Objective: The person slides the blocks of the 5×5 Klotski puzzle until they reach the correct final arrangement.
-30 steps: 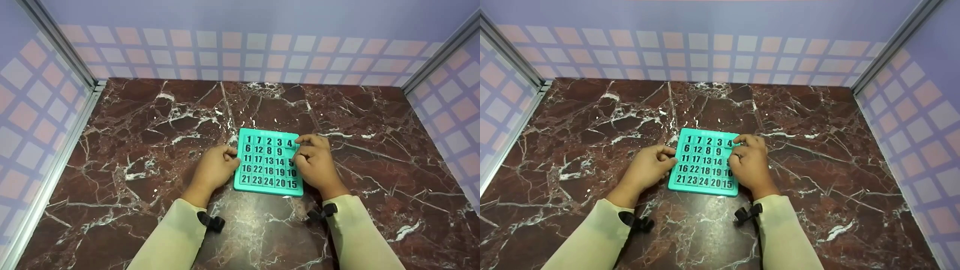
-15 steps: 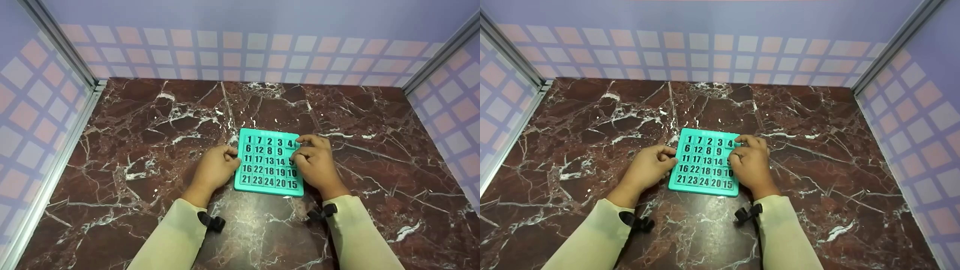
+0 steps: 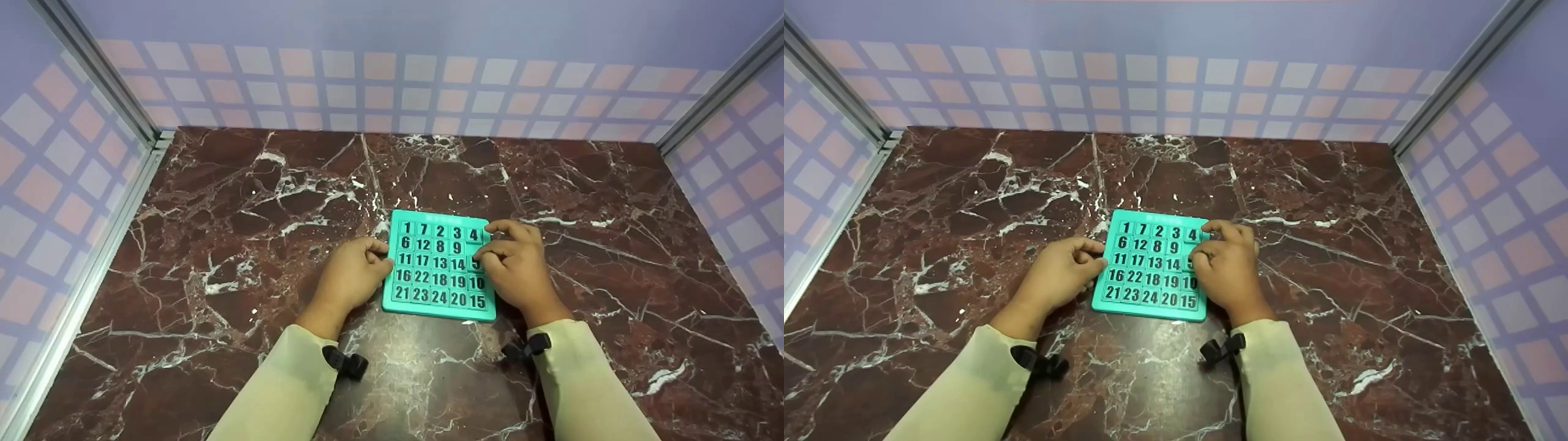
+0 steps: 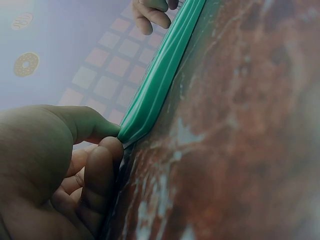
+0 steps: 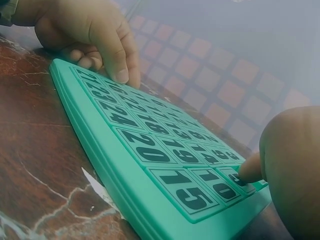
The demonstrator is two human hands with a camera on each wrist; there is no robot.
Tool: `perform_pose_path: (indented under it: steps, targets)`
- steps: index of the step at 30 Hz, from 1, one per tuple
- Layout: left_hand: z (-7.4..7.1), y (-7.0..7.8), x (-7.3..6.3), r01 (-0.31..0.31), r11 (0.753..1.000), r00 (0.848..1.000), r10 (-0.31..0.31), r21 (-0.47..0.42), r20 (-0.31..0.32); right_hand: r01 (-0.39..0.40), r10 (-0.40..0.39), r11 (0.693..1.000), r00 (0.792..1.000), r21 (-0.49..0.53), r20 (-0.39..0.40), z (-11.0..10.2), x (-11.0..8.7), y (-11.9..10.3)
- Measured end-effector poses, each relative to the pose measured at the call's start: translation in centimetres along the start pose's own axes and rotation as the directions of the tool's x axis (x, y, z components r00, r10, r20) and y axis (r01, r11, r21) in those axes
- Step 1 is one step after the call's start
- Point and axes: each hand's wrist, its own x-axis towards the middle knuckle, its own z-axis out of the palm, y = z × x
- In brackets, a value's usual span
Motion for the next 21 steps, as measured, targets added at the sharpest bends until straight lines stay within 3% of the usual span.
perform_pose_path:
  steps: [10,21]
  targets:
    - [0.02,0.02,-0.06,-0.002,1.0,1.0,0.002,-0.008,-0.004,0.016,-0.016,1.0,1.0,-0.006,-0.016,0.1,0.08,-0.07]
    - [0.06,-0.1,0.02,0.003,1.0,1.0,-0.003,-0.017,-0.001,-0.018,0.018,0.999,1.0,-0.036,-0.008,0.12,0.22,-0.02]
